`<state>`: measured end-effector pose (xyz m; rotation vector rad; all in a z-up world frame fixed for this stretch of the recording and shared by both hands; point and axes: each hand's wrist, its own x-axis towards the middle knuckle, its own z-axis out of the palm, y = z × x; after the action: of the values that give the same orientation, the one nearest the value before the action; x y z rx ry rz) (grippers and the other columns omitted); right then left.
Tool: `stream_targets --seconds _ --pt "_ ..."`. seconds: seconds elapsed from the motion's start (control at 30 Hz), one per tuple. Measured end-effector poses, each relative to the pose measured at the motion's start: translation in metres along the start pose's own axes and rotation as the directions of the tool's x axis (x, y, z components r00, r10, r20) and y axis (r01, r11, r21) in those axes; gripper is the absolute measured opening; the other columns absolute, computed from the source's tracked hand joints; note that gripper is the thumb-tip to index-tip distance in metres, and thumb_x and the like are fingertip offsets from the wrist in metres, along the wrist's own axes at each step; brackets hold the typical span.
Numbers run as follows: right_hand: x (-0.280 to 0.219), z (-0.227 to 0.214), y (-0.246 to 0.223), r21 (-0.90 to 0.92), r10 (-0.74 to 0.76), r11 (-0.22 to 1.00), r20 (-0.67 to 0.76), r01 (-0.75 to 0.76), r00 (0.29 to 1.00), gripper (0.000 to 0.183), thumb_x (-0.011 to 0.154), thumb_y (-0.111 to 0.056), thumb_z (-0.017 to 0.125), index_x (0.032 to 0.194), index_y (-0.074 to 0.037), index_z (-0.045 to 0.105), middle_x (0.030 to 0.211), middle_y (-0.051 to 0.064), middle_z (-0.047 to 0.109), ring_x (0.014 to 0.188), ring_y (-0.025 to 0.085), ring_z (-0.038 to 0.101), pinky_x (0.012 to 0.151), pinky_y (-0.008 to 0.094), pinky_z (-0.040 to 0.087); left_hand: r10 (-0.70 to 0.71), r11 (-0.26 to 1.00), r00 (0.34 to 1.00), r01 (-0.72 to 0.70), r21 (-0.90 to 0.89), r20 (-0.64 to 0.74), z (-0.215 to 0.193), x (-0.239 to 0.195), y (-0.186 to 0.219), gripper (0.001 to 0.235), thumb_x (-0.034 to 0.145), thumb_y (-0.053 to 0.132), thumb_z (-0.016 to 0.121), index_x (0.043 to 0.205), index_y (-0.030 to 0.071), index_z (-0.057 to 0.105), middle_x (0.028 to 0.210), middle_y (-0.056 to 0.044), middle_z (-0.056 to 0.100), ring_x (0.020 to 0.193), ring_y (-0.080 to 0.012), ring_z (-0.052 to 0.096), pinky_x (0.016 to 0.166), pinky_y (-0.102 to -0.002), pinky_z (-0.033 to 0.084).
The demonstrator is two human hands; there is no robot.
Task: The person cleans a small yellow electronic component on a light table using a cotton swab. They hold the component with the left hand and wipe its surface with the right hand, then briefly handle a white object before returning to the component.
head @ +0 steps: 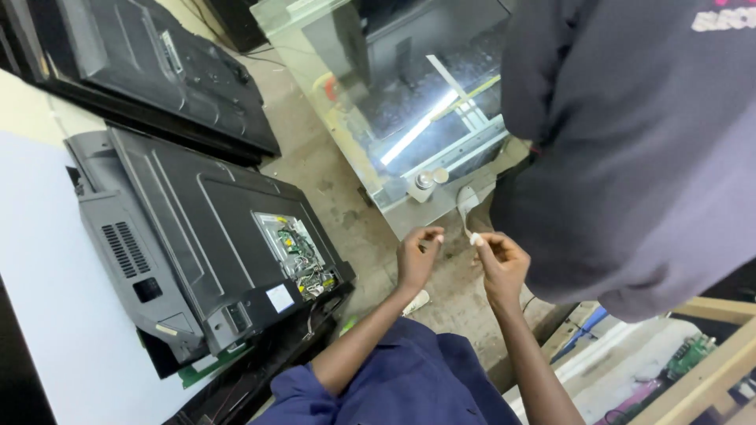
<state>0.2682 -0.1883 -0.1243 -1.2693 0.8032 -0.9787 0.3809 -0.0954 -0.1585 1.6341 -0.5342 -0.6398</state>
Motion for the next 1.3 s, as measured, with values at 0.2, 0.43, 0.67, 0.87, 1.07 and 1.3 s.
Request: stream_targets --seconds 0.2,0.43,0.67,0.87,1.07,1.3 --pt "0.078 0.053 0.048 -0.495 -0.232 0.778 0.345 0.386 0.91 0.004 0.083 -0.003 0.077 0.084 -0.003 0.073 0.061 0.008 0.06 0.056 0.02 0.058 0.052 0.03 0.044 0.044 0.978 0.978 -0.001 0.21 -0.204 -0.01 0.07 -0.058 0.053 0.077 0.002 0.074 0.127 0.002 0.055 0.116 -0.021 0.058 0.113 -0.0406 0.057 0.086 -0.044 0.054" --pt "0.119 0.079 0.071 -0.567 -0.31 0.364 0.675 0.739 0.67 0.005 0.083 -0.007 0.073 0.082 -0.007 0.069 0.066 0.006 0.055 0.068 0.029 0.059 0.062 0.039 0.049 0.234 0.951 0.962 -0.196 0.239 -0.143 -0.002 0.11 -0.089 0.086 0.069 0.004 0.081 0.146 0.007 0.042 0.138 -0.022 0.05 0.133 -0.041 0.044 0.111 -0.052 0.036" --pt "0.129 0.073 0.089 -0.581 -0.201 0.235 0.755 0.779 0.624 0.007 0.081 -0.011 0.071 0.079 -0.007 0.066 0.069 0.008 0.055 0.071 0.03 0.059 0.062 0.04 0.048 0.274 0.94 0.956 -0.244 0.237 -0.107 0.002 0.119 -0.113 0.072 0.071 0.014 0.085 0.137 0.018 0.056 0.13 -0.007 0.061 0.124 -0.03 0.057 0.105 -0.044 0.044" --pt "0.131 0.073 0.095 -0.583 -0.128 0.249 0.772 0.773 0.623 0.011 0.083 -0.016 0.069 0.076 -0.009 0.064 0.068 0.007 0.053 0.072 0.029 0.059 0.06 0.039 0.048 0.269 0.944 0.953 -0.231 0.234 -0.143 0.001 0.116 -0.103 0.068 0.069 0.012 0.084 0.133 0.012 0.06 0.125 -0.012 0.065 0.118 -0.0324 0.061 0.101 -0.045 0.048" --pt "0.132 0.073 0.087 -0.569 -0.112 0.22 0.792 0.792 0.6 0.011 0.084 -0.016 0.067 0.076 -0.009 0.063 0.067 0.007 0.052 0.07 0.028 0.059 0.059 0.038 0.048 0.242 0.95 0.952 -0.192 0.248 -0.19 0.002 0.112 -0.099 0.068 0.067 0.013 0.085 0.131 0.012 0.062 0.124 -0.012 0.067 0.116 -0.0311 0.063 0.099 -0.044 0.05" --pt "0.126 0.074 0.095 -0.617 0.003 0.201 0.777 0.761 0.629 0.013 0.087 -0.02 0.063 0.083 -0.008 0.065 0.071 0.007 0.053 0.074 0.028 0.059 0.062 0.039 0.05 0.226 0.951 0.951 -0.169 0.258 -0.212 0.003 0.104 -0.093 0.068 0.066 0.01 0.084 0.131 0.009 0.063 0.123 -0.014 0.067 0.115 -0.0315 0.063 0.099 -0.043 0.05"
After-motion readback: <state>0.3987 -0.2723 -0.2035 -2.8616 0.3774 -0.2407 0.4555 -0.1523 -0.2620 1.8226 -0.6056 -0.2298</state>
